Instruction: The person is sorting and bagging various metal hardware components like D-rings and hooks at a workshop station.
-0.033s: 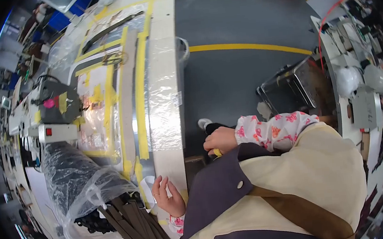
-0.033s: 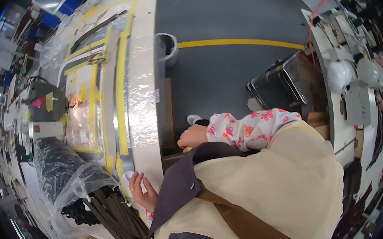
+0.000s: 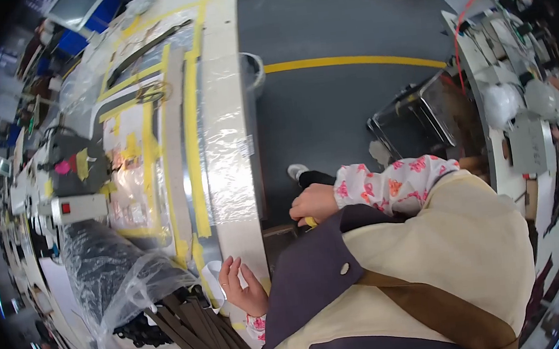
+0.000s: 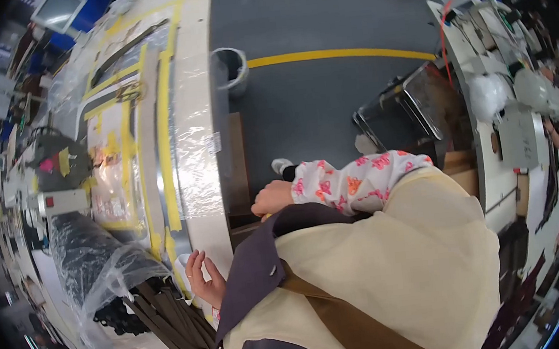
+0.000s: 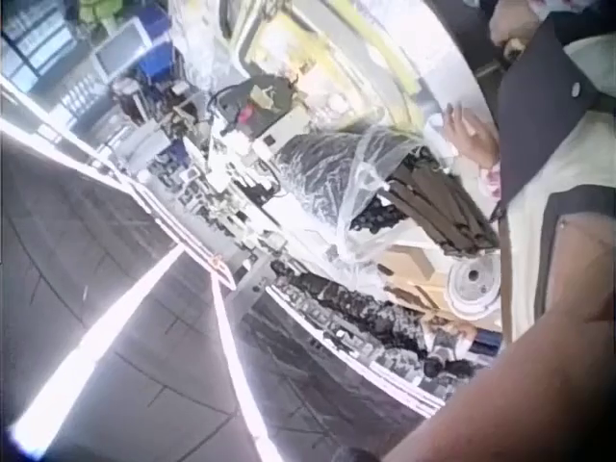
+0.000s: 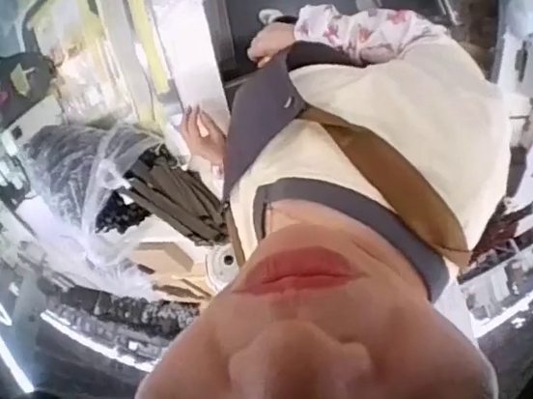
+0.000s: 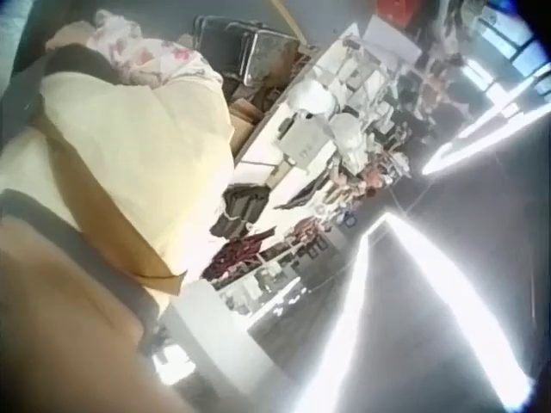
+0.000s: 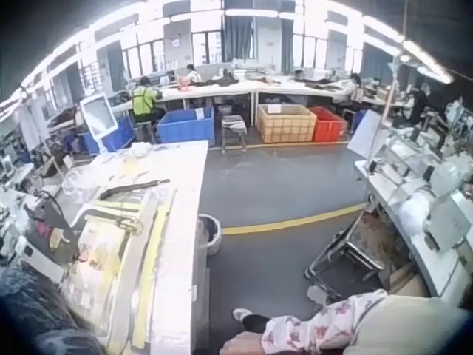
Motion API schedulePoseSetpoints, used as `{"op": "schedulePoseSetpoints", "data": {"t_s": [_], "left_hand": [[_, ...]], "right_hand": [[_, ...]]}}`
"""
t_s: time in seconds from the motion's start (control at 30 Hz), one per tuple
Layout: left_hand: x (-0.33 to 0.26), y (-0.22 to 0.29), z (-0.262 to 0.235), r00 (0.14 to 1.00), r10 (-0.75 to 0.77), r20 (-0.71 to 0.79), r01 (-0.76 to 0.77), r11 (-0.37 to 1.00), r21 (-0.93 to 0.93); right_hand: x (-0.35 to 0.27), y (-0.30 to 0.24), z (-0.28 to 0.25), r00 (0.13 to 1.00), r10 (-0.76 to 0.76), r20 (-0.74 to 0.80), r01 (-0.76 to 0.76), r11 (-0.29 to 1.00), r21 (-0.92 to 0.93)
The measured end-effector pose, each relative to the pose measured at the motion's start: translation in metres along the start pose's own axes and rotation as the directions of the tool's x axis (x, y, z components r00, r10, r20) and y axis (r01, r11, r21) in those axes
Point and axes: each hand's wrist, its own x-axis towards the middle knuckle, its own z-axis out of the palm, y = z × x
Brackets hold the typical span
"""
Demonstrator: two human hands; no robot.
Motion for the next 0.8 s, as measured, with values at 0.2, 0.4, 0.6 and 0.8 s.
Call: {"op": "schedulePoseSetpoints", "data": {"t_s": [0.2, 0.4, 0.6, 0.8], "left_hand": [[0.037, 0.027, 0.052, 0.991, 0.048, 0.128, -0.052, 0.998, 0.032], [0.114, 0.066, 0.130, 0.945, 0.084, 0.315, -0.067, 0.996, -0.064], [0.216, 0.138, 0.244, 0.848, 0.257, 0.464, -0.214, 0.966, -0.145], [0.285, 0.198, 0.326, 0.443, 0.252, 0.860, -0.214, 0.962, -0.172]], "right_hand": [[-0.004, 0.038, -0.035, 0.989, 0.070, -0.130, -0.064, 0.997, 0.045], [-0.059, 0.128, -0.088, 0.938, 0.223, -0.264, -0.200, 0.974, 0.110], [-0.146, 0.227, -0.141, 0.643, 0.561, -0.521, -0.490, 0.825, 0.283], [-0.195, 0.272, -0.127, 0.198, 0.808, -0.555, -0.577, 0.553, 0.601]]}}
